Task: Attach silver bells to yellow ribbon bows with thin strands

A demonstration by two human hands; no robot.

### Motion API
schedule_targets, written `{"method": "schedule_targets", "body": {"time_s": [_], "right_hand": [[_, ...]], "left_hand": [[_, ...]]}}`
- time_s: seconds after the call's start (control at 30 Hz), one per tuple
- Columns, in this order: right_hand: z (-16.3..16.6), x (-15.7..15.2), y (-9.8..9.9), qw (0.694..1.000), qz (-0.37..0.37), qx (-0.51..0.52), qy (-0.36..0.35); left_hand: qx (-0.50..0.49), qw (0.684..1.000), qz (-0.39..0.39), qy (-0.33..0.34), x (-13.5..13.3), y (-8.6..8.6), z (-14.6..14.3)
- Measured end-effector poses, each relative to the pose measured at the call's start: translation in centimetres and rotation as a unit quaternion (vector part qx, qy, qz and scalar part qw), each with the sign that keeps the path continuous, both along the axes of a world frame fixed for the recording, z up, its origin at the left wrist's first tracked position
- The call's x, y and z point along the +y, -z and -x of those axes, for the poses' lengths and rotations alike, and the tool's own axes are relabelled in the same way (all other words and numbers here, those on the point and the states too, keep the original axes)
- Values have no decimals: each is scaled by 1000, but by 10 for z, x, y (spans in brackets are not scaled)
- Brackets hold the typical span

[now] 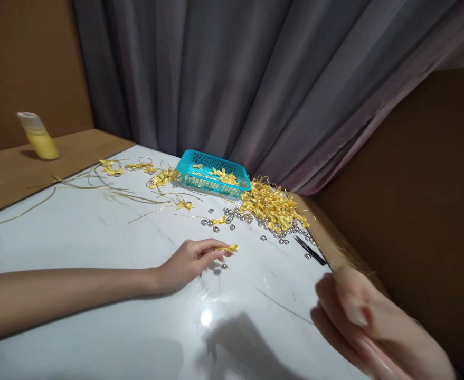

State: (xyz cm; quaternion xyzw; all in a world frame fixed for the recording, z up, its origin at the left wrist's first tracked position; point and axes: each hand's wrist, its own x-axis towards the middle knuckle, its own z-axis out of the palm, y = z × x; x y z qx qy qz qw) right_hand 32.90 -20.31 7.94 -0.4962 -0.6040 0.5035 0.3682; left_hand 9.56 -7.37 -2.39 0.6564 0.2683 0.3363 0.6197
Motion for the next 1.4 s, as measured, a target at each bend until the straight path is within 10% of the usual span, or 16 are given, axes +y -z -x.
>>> {"method": "schedule_targets", "body": {"time_s": [0.23, 0.53, 0.9, 1.4], "right_hand": [[34, 62, 13, 975, 131, 182, 8], [42, 69, 36, 995, 23, -82, 44], [39, 67, 60, 922, -127, -364, -31], [48, 64, 55, 956, -75, -284, 21]], "left_hand": [[21, 998, 51, 29, 3, -6, -2], [16, 993, 104, 60, 6, -8, -3], [25, 990, 129, 60, 10, -6, -3], [17, 990, 127, 65, 10, -4, -5]]}}
